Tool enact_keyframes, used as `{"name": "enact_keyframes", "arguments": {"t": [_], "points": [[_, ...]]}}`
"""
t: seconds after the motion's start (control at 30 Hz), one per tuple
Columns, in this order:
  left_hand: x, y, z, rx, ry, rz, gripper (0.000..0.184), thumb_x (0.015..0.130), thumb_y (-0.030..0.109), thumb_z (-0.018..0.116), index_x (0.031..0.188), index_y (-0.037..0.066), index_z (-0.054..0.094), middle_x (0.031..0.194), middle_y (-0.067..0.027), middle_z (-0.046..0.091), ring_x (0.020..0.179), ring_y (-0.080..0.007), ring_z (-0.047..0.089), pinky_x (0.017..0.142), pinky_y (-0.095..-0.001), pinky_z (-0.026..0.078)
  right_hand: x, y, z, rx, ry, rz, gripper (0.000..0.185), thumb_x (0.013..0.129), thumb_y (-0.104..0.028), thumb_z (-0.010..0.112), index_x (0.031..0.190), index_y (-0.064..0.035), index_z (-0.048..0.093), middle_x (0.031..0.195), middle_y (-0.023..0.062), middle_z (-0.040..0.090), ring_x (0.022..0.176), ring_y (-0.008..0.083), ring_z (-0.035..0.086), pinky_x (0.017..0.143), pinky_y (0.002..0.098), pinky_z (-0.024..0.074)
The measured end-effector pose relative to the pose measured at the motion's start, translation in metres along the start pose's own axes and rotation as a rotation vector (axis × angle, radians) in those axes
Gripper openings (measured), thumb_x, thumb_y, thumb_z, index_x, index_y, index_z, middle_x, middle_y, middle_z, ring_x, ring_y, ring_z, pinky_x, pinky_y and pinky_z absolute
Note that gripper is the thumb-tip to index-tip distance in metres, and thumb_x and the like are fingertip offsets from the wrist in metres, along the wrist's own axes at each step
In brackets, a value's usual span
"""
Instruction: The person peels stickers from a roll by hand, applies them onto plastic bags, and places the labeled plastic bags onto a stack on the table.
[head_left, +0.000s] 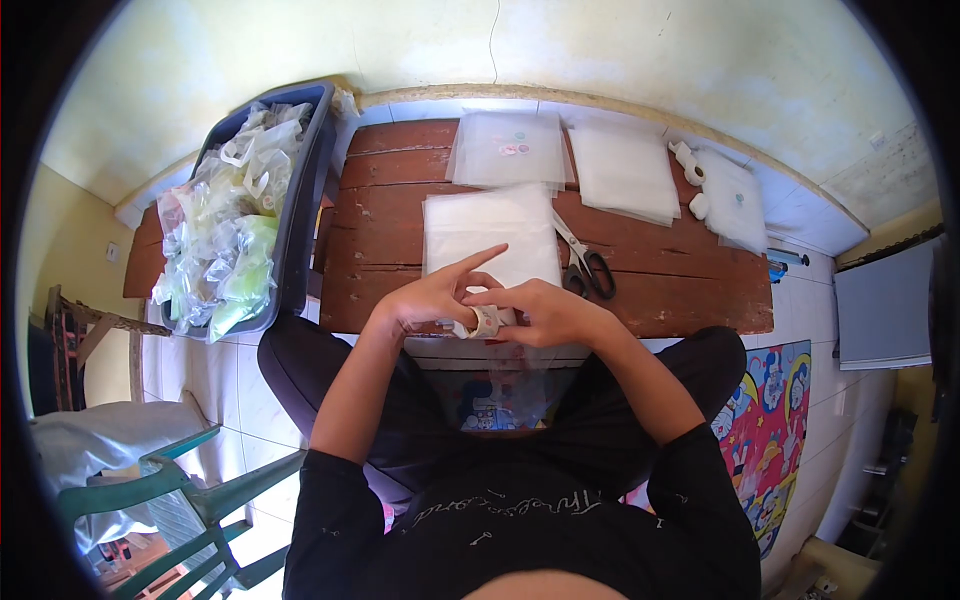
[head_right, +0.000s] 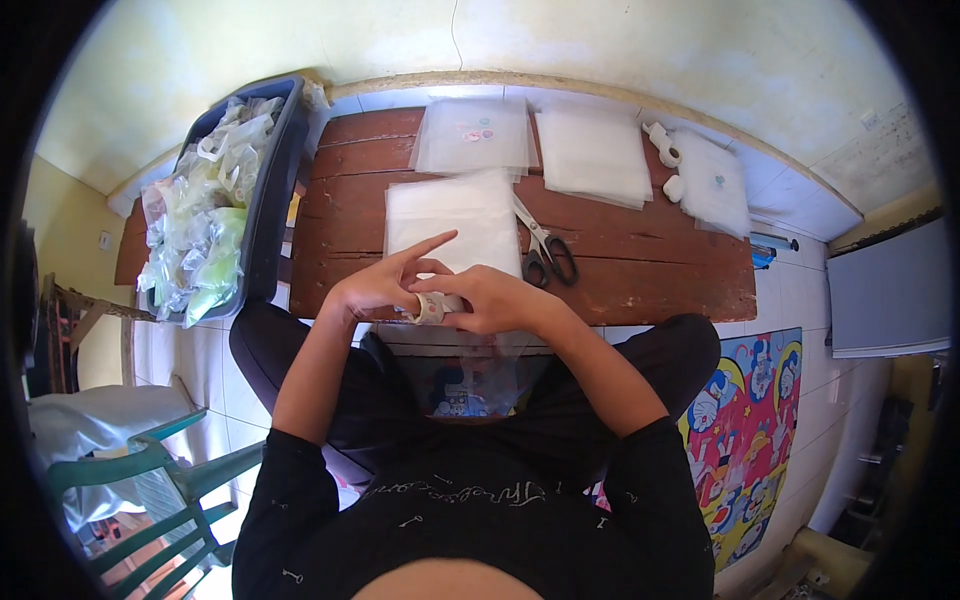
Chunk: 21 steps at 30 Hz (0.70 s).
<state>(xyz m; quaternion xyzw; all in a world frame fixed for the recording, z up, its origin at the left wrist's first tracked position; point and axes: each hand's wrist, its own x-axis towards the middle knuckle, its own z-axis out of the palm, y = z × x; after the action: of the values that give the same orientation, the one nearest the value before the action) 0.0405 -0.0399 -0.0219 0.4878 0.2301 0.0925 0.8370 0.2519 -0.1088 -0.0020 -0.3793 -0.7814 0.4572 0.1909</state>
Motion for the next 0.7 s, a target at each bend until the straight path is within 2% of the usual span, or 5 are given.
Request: {"name": "enact_keyframes", "arguments": {"t": [0.3,0.4,0.5,0.6,0.7], "points": [[0.0,0.0,0.002,0.005,-0.098,-0.04,0.106,0.06,-0.016,0.05,0.156,0.014,0.017,0.123,-0.0154,0.052,0.092,-0.0158,0.058,0.078,-0.0247,0.05,0.0,0.0,0.004,0.102,-0.04,-0.026,0.056,0.075,-0.014,0.076,0.128,-0.0124,0.057,0.09,0.0139,0.071,0.079,0.0299,0.07,0.074,0.0362,0.0532],[0.004,-0.005,0.001,-0.077,-0.058,-0.004,0.102,0.061,-0.013,0.057,0.154,0.011,0.022,0.123,-0.0173,0.056,0.106,-0.0214,0.06,0.089,-0.0303,0.051,0.001,0.006,0.003,0.143,0.024,-0.059,0.048,0.075,-0.015,0.077,0.12,-0.0092,0.061,0.086,0.0126,0.071,0.077,0.0245,0.07,0.073,0.0337,0.0528],[0.01,-0.01,-0.007,-0.217,0.135,0.16,0.069,0.083,0.003,0.068,0.145,0.004,0.037,0.126,-0.0173,0.058,0.113,-0.024,0.06,0.093,-0.0334,0.051,0.002,0.017,0.002,0.109,0.331,0.034,0.038,0.076,-0.015,0.078,0.109,-0.0046,0.064,0.08,0.0114,0.069,0.07,0.013,0.065,0.066,0.0287,0.0507],[0.02,-0.011,-0.01,-0.257,0.252,0.288,0.056,0.085,0.01,0.071,0.136,0.002,0.048,0.126,-0.0133,0.058,0.11,-0.0193,0.06,0.093,-0.0333,0.05,0.004,0.02,0.003,0.072,0.528,0.092,0.038,0.077,-0.019,0.078,0.109,-0.0025,0.064,0.078,0.0112,0.069,0.066,0.013,0.064,0.062,0.0282,0.0503],[0.022,-0.009,-0.001,0.114,0.33,0.322,0.041,0.086,0.012,0.072,0.122,0.0,0.058,0.119,-0.011,0.063,0.108,-0.0184,0.061,0.095,-0.0326,0.049,0.005,0.024,0.003,0.021,0.58,0.178,0.041,0.078,-0.025,0.08,0.108,-0.0009,0.065,0.077,0.0114,0.069,0.065,0.0129,0.064,0.061,0.0276,0.0506]]}}
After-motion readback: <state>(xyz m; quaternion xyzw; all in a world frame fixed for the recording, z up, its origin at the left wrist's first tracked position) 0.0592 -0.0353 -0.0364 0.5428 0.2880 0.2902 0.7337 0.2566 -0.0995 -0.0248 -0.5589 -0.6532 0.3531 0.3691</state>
